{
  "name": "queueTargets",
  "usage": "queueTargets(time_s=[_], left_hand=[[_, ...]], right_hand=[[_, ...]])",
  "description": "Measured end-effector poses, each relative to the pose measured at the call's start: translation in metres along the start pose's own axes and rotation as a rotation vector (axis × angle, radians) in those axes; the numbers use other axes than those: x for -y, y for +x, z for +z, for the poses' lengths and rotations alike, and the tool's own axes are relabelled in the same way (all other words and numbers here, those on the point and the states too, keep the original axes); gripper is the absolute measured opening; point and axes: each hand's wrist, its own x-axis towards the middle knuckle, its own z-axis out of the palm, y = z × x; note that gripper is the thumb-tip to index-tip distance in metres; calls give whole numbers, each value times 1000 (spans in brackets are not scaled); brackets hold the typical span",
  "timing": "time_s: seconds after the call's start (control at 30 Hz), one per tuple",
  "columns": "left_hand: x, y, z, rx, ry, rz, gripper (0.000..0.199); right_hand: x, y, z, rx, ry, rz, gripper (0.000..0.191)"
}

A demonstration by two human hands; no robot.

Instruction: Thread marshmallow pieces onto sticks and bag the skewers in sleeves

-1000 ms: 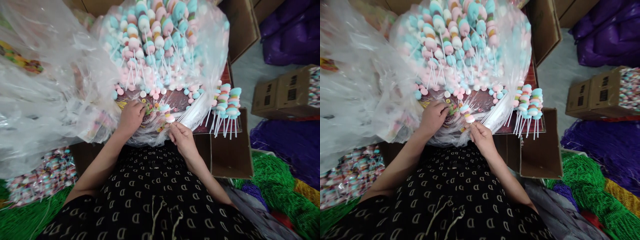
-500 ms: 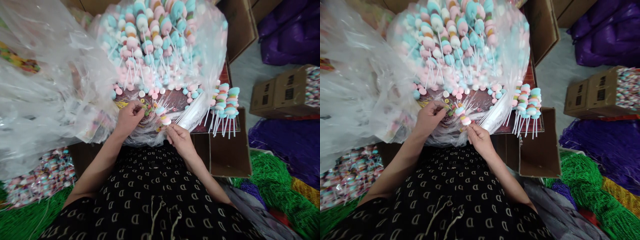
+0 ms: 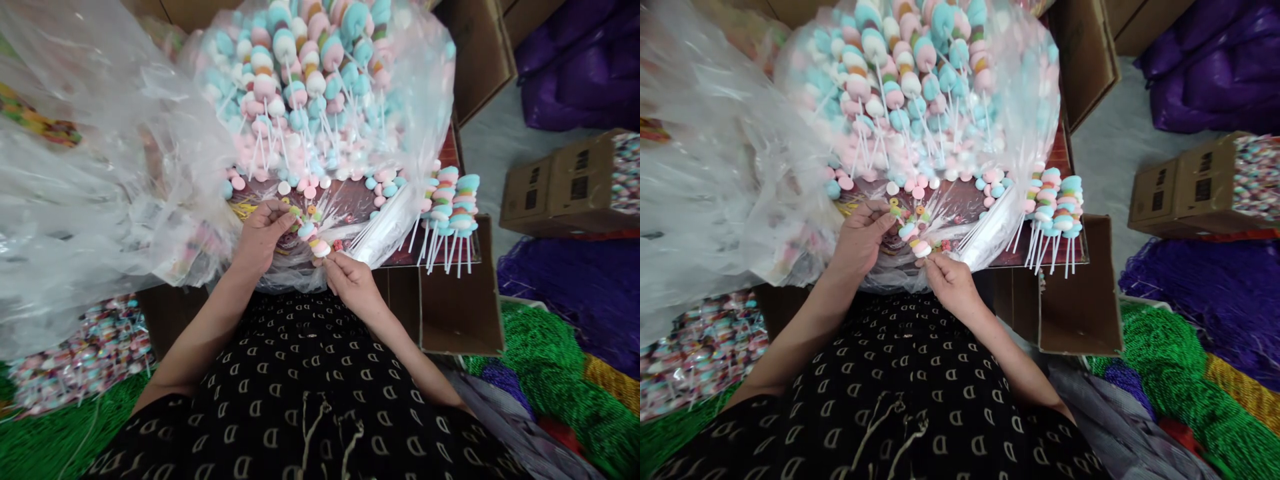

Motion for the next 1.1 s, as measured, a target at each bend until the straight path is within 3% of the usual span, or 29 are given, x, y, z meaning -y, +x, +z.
queueTargets(time_s=[0.23, 0.33, 0.57, 0.7, 0.77, 0.93, 1.1], left_hand=[[-9, -12, 0, 19, 438, 288, 12], [-10, -13, -1, 41, 469, 310, 12], [-3, -20, 6, 114, 288, 199, 23], [-5, -23, 14, 50, 72, 152, 29], [-8, -23, 19, 28, -62, 76, 30], [-15, -21, 31, 134, -273, -205, 24], [-15, -25, 47, 55, -423, -428, 23]], right_hand=[[6, -3, -1, 27, 41, 63, 38], [9, -4, -2, 47, 100, 99, 41], [-2, 1, 10, -3, 34, -34, 38], [-9, 5, 13, -47, 53, -51, 39], [-8, 6, 12, -33, 61, -51, 41], [1, 5, 10, 30, 59, -46, 49], [1, 2, 11, 56, 66, -26, 55]])
